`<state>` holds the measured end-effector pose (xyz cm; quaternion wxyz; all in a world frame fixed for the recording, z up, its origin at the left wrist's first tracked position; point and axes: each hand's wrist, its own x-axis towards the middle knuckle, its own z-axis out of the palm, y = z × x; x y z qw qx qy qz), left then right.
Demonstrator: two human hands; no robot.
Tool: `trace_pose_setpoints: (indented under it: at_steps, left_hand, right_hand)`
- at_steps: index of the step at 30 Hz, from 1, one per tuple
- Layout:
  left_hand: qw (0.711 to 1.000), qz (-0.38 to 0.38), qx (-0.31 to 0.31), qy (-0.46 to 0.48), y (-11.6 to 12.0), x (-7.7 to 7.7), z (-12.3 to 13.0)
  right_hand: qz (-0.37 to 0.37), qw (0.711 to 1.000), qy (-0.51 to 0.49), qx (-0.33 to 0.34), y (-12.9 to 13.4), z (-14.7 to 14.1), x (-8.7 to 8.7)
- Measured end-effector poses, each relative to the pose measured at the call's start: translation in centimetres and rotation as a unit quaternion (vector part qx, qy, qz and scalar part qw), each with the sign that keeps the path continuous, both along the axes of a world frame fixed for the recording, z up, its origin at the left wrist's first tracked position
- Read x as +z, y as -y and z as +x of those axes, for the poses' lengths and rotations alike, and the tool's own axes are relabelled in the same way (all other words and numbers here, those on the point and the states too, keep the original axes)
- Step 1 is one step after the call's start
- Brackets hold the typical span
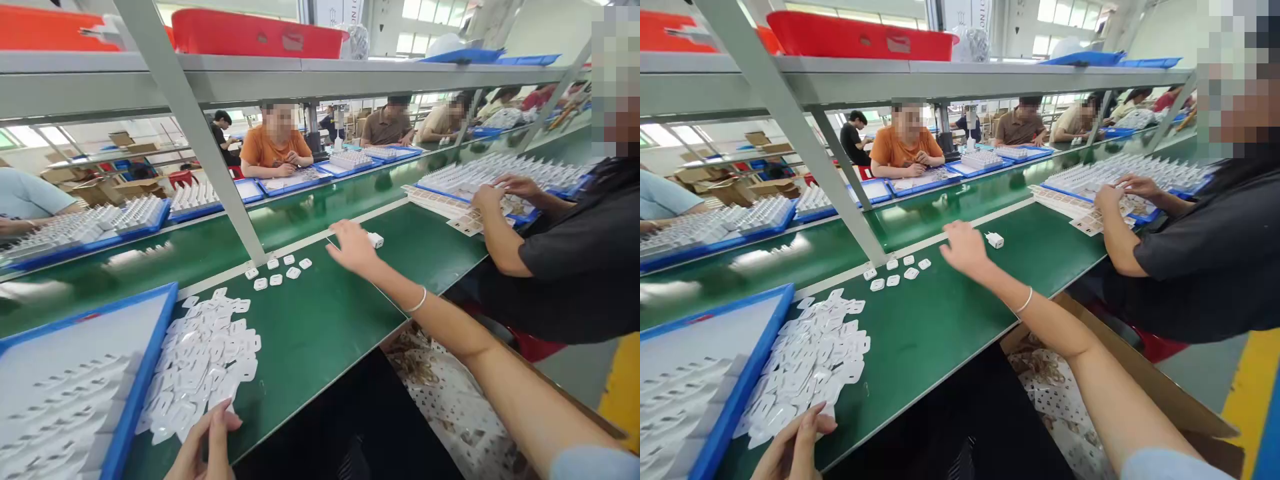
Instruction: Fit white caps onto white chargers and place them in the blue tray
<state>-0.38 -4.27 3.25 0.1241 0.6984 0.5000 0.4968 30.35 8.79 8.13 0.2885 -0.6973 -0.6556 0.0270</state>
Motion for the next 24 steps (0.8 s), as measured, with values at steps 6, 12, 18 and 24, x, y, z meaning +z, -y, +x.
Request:
trace_pose_setpoints:
  at_steps: [6,12,18,24]
  left_hand:
    - [0.993,-0.083,0.062,0.058,-0.2,-3.5,-4.4]
    - [0.995,0.079,-0.031,-0.059,-0.4,-3.9,-1.6]
    - [0.988,0.027,-0.096,-0.116,-1.5,-3.6,2.1]
    - [0.981,-0.101,-0.024,0.163,-0.5,-4.4,0.1]
  right_hand:
    - [-0.086,0.979,-0.042,-0.178,0.8,9.6,-1.8]
    - [-0.096,0.991,-0.091,0.015,4.3,1.1,-2.6]
    - [-0.195,0.869,-0.199,0.409,7.2,-11.0,-3.1]
    - [-0.207,0.871,-0.22,0.387,1.2,-11.8,-5.4]
